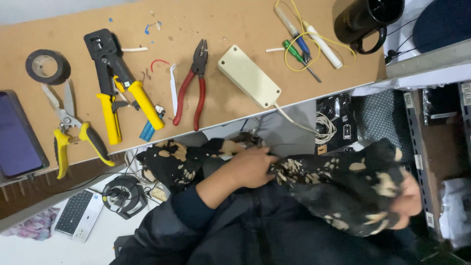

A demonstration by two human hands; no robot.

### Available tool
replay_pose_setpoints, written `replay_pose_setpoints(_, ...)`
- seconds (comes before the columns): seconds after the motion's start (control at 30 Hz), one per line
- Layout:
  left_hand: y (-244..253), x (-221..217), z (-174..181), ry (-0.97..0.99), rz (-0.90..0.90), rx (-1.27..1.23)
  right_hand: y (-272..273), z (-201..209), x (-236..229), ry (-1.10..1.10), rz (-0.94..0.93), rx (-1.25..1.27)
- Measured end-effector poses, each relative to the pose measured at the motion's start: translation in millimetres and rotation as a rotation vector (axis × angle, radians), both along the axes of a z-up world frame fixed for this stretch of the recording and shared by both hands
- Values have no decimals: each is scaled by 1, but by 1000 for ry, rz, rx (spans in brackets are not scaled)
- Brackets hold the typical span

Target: The person cleans a white electrical device using a patterned cloth, wiping its surfaces thoroughly. They then use a screwdriver to tighten screws on the device.

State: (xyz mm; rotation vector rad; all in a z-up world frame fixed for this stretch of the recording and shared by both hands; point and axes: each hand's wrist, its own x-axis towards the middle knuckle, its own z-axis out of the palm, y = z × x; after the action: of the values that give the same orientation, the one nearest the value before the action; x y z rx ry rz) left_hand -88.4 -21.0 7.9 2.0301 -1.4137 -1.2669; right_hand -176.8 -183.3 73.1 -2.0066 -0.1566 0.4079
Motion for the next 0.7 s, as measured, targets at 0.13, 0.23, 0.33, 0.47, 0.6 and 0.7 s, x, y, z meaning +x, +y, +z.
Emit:
replay_pose_setpoints(0.13, -28, -29, -3, 366, 66, -463, -96, 25, -36, 227, 251, -499)
replay_pose_setpoints(0.23, -56, -69, -17, 709, -260, -589, -96, 7, -39, 223, 64, -798)
replay_pose_setpoints(0.33, -56, -67, -19, -470, -27, -430, -76, 47, -4, 733, -72, -1049)
replay_pose_setpoints(0.47, -15, -21, 47, -303, 103, -207, -85, 39, 16, 23, -92, -879)
replay_pose_setpoints(0.6, 14, 5, 66, -176, 270, -191, -35, 32, 83, -272, -362, -609)
replay_pose_setpoints(0.7, 18, 23, 93, -191, 403, -350, 5, 3, 129, -357, -313, -625)
